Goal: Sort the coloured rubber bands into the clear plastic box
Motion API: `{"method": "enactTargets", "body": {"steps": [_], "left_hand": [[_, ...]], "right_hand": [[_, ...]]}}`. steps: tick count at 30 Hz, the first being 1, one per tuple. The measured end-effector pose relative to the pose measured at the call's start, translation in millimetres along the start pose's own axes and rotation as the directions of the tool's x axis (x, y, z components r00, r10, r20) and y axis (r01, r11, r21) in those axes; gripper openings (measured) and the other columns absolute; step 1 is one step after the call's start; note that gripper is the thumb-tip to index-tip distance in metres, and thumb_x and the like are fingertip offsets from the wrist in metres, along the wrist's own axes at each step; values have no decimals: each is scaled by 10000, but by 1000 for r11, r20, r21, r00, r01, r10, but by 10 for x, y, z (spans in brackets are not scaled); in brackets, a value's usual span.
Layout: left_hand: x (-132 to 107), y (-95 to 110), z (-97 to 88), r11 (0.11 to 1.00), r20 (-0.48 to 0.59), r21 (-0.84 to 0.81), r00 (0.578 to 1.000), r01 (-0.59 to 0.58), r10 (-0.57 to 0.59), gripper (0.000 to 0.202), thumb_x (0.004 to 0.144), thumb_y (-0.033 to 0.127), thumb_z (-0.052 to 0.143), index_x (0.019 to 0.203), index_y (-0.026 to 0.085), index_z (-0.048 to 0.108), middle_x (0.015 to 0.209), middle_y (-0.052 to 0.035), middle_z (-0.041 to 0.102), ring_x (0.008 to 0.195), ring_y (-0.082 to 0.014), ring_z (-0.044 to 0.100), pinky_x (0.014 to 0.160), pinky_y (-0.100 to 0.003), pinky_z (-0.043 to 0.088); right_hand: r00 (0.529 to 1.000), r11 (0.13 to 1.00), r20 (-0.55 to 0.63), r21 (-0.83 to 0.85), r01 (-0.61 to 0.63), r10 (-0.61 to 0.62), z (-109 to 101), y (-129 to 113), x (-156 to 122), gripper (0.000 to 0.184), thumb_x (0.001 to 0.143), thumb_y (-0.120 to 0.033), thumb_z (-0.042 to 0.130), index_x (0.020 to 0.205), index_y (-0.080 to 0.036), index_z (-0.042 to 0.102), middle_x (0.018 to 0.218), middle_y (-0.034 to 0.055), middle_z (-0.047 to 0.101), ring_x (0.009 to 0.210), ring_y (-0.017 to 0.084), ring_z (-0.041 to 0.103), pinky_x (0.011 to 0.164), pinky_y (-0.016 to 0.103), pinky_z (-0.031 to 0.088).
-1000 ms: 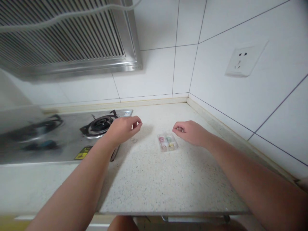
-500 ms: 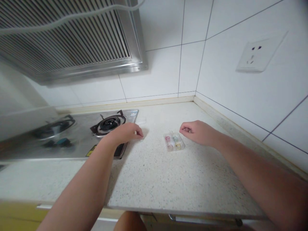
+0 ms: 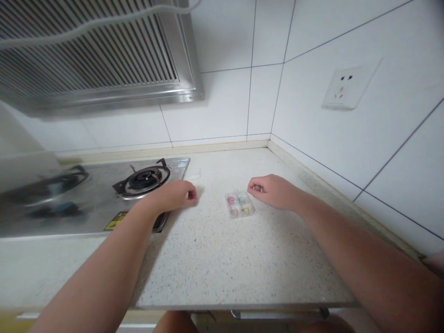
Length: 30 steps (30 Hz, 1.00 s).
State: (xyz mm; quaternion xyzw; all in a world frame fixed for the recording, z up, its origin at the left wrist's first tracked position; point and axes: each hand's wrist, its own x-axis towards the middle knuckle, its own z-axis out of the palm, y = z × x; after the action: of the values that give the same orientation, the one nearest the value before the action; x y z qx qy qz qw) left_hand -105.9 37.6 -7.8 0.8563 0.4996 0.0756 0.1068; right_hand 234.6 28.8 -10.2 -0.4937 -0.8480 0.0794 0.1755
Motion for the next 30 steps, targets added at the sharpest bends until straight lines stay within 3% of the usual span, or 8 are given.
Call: {"method": "enactTargets", "body": {"steps": [6, 10, 16, 22, 25, 30], "left_hand": [[34, 204, 36, 997, -51, -68, 998, -36, 32, 183, 830, 291, 594, 900, 177, 718, 770, -35, 686, 664, -161, 583, 635, -273, 385], [43, 396, 143, 968, -131, -238, 990, -74, 44, 152, 835, 270, 593, 912, 173, 681, 726, -7, 633, 647, -139, 548, 609, -253, 375], [70, 633, 357, 833, -277, -524, 961, -176, 28, 171, 886, 323, 614, 883, 158, 657, 777, -12, 636, 668, -115, 511, 609, -236, 376], [38, 829, 388, 637, -308, -732, 952, -240, 5, 197, 881, 342, 663, 896, 146, 648, 812, -28, 643, 717, -120, 541, 650, -246, 421], [11, 893, 385, 562, -317, -784, 948, -265, 5, 200, 867, 335, 698, 906, 144, 654, 804, -17, 636, 696, -106, 526, 638, -236, 421], [2, 924, 393, 519, -337, -802, 941, -294, 13, 180, 860, 306, 714, 908, 144, 653, 782, -4, 627, 656, -89, 511, 606, -221, 410]], "right_hand": [[1000, 1000, -4, -10, 1, -1, -3, -1, -8, 223, 913, -349, 565, 932, -225, 750, 791, 28, 728, 690, 153, 615, 631, 280, 359], [999, 999, -20, 20, 34, -34, 1, -30, -12, 214, 915, -339, 572, 930, -221, 749, 802, 28, 730, 687, 146, 610, 636, 277, 360], [993, 975, -46, 186, 118, -111, 34, -159, -45, 180, 916, -310, 593, 922, -203, 737, 732, 5, 682, 622, 111, 551, 608, 257, 350], [980, 856, -39, 481, 189, -195, 118, -312, -94, 211, 954, -349, 587, 928, -176, 704, 638, -32, 581, 549, 87, 452, 526, 234, 322], [975, 804, -55, 557, 209, -215, 125, -361, -116, 240, 962, -376, 594, 902, -166, 694, 636, -33, 558, 565, 87, 462, 529, 227, 337], [974, 781, -70, 587, 213, -213, 88, -399, -142, 259, 984, -368, 567, 873, -166, 685, 675, -13, 596, 607, 94, 511, 566, 227, 387]]}}
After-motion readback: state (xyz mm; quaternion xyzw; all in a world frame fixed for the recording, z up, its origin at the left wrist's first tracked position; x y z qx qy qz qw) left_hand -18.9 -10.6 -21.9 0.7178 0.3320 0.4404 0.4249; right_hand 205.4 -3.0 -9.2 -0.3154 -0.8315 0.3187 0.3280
